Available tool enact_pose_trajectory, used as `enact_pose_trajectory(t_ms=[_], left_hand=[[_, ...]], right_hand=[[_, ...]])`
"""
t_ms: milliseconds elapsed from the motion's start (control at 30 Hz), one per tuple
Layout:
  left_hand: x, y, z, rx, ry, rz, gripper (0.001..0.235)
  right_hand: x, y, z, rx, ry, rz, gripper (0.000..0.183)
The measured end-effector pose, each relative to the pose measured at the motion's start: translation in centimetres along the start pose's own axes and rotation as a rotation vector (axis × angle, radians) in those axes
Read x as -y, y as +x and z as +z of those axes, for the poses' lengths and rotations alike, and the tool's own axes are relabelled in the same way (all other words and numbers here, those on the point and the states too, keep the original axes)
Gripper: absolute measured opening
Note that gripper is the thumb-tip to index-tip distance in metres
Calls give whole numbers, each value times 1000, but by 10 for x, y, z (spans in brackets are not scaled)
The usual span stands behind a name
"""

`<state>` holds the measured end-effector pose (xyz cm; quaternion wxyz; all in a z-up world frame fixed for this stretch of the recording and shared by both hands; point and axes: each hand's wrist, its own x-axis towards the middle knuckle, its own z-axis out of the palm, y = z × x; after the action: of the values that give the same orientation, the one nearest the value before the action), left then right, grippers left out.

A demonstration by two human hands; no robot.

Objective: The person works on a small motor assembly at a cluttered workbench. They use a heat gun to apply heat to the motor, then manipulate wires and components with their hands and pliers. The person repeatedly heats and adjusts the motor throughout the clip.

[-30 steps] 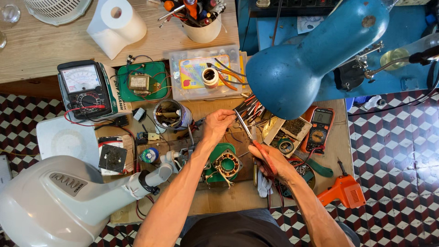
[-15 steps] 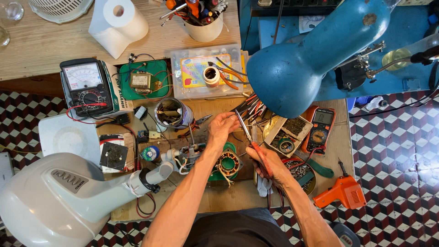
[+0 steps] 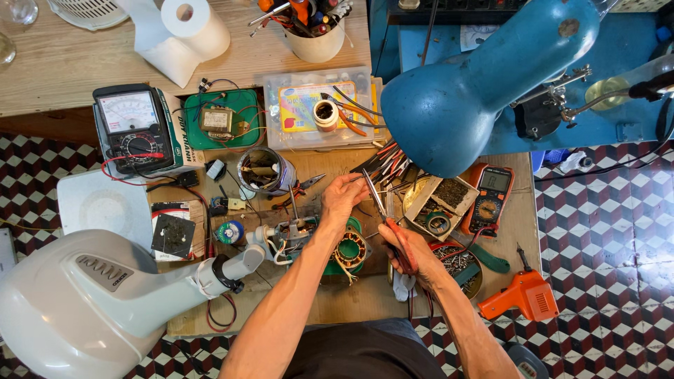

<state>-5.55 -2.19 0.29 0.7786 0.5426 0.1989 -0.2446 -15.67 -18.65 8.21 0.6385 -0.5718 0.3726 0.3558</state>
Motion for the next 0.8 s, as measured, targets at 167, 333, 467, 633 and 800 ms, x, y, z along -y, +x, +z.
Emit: enact_pose_trajectory(t_ms=[167,333,467,633,800], left_hand=[[1,2,-2,2,-3,-4,36],[8,4,-4,4,-20,-18,35],[0,2,2,23,-9,10,33],[-13,-57,12,124,168,159,36],[-3,-167,17,388,153,38,38]], right_hand=[[4,-4,1,4,-5,-23,47],[4,-10,4,-22,-63,-51,49],[-1,-20,-3,-117,-236,-115,54],[-62,-64,-25,-543,-541,-34,57],[-127,-53,-53,-764,-840,-127,62]])
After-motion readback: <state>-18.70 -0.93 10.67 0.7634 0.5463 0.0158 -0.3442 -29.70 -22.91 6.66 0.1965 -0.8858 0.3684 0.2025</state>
